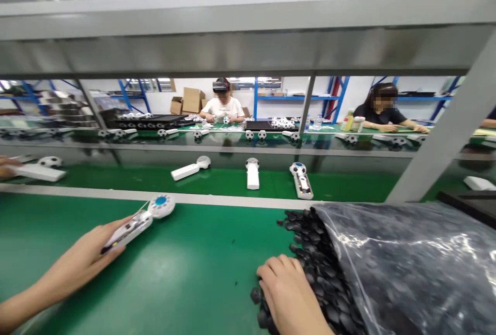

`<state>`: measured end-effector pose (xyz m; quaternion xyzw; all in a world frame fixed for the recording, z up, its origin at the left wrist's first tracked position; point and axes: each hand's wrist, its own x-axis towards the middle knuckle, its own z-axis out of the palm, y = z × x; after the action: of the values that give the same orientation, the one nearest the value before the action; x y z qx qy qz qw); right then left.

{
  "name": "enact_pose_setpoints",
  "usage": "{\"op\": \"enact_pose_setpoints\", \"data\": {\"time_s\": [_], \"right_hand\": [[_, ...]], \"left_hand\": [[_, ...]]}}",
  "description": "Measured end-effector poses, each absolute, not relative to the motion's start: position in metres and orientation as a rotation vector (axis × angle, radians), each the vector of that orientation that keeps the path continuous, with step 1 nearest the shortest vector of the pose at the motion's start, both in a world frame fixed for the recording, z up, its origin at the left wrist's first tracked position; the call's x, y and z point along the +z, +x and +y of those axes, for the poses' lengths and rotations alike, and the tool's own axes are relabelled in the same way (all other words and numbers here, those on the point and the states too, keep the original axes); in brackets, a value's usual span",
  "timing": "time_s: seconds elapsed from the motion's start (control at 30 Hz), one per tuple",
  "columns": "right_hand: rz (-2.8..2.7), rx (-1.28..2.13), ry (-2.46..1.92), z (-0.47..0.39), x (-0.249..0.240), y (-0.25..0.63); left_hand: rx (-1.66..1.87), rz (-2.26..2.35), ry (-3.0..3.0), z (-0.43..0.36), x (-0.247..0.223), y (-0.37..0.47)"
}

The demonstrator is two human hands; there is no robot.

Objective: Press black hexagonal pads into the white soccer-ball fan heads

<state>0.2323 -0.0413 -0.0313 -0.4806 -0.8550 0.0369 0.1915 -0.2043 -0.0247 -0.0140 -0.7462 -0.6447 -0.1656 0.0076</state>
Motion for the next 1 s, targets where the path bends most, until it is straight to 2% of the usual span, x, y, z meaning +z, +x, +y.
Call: {"op": "enact_pose_setpoints", "data": {"time_s": [0.17,0.3,0.43,0.7,0.87,1.0], "right_hand": [[-2.448,0.199,-1.309,-0.04,-0.032,0.227],[-2.447,0.192,-1.328,-0.041,-0.03,0.222],[-2.409,0.182,-1.324,-0.042,-0.03,0.224],[-2.312,-0.034,-1.312,-0.03,-0.052,0.232],[-2.346,-0.17,-1.286,-0.031,-0.049,0.228],[-2.306,0.015,-1.467,-0.039,-0.034,0.226]], "left_hand": [[-0.385,-2.15,-2.199,-0.047,-0.01,-0.247],[-0.477,-1.983,-2.124,-0.012,0.024,-0.209],[-0.431,-1.887,-2.257,0.063,0.044,-0.149],[-0.31,-2.238,-2.109,0.207,0.008,-0.084],[-0.242,-2.311,-2.064,0.233,-0.004,-0.079],[-0.174,-2.3,-2.156,0.224,0.001,-0.072]]}}
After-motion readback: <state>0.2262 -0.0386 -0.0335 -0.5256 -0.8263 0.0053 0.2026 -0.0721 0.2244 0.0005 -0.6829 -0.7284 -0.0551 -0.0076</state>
